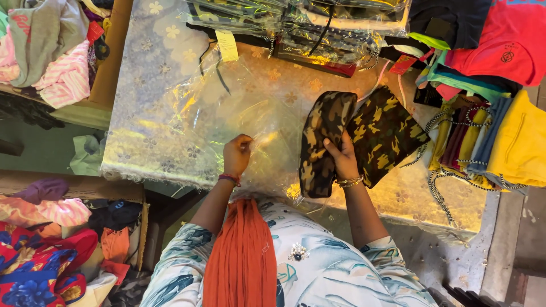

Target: The person folds a camouflage-patterned garment and places it into a clear plastic bag on a table. They smooth the garment inside the bag and seal it, then place the packaged item on a stack of similar items. The person repeats this process with another garment.

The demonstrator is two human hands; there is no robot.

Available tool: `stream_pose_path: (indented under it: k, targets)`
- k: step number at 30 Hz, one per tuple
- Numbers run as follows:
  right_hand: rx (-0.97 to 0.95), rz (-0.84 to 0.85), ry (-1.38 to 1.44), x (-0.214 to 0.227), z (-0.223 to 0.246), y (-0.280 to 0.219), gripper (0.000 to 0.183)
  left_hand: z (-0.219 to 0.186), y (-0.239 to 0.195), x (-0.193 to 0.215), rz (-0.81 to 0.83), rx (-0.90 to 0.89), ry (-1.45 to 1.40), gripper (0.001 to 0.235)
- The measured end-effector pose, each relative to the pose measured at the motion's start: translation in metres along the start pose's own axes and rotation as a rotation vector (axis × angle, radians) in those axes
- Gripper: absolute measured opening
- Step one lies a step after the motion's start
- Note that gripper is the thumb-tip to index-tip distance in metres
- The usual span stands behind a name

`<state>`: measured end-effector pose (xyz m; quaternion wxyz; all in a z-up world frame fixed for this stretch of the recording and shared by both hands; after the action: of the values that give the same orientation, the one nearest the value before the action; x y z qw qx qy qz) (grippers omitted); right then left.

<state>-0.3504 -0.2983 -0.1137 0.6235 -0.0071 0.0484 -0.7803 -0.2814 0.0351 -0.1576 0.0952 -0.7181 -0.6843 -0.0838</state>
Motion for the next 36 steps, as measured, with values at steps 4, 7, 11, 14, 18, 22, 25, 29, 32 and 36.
stream_pose_path:
  k: [4,7,11,14,18,22,25,29,32,36]
  targets:
    - [-0.008,0.061,-0.137,-0.021,0.028,-0.009,0.045,-0.051,-0.009,-0.012,0.064,-0.195,0.265,0.026]
    - [0.128,0.198,-0.342,-0.044,0.045,-0.018,0.043,-0.067,-0.022,-0.040,0.236,-0.390,0.452,0.047]
    - [0.257,0.458,-0.844,-0.084,0.069,-0.029,0.033,-0.082,-0.025,-0.056,0.334,-0.323,0.655,0.035]
    - [0.316,0.677,-1.060,-0.104,0.067,-0.046,0.043,-0.058,-0.024,-0.050,0.281,-0.243,0.686,0.042]
    - [0.223,0.809,-1.287,-0.087,0.019,-0.062,0.040,-0.015,-0.016,-0.039,0.230,-0.246,0.546,0.032]
    - [0.123,0.833,-1.352,-0.077,0.014,-0.063,0.045,-0.019,-0.008,-0.027,0.193,-0.283,0.268,0.017]
    - [0.152,0.850,-1.306,-0.084,0.022,-0.065,0.051,-0.040,-0.011,-0.016,0.076,-0.365,0.200,0.008]
    - [0.283,0.912,-1.077,-0.111,0.036,-0.072,0.049,-0.045,-0.005,-0.011,0.003,-0.184,0.212,0.012]
    - [0.273,0.961,-1.040,-0.119,0.031,-0.074,0.052,-0.047,0.000,-0.008,0.025,-0.046,0.206,0.018]
    - [0.196,0.823,-1.170,-0.100,0.016,-0.057,0.050,-0.040,0.002,-0.009,0.115,0.009,0.197,0.029]
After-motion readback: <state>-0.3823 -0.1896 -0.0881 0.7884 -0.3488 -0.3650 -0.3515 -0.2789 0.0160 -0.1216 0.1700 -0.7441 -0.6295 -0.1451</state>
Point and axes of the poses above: each hand's wrist, its own y-axis towards the middle knuckle, its own x-axis out of the back of the hand, z = x × y, the point moved 10 cm from there along y, towards the middle knuckle, and after that the axes turned 9 degrees about -y, right-handed, at the moved point
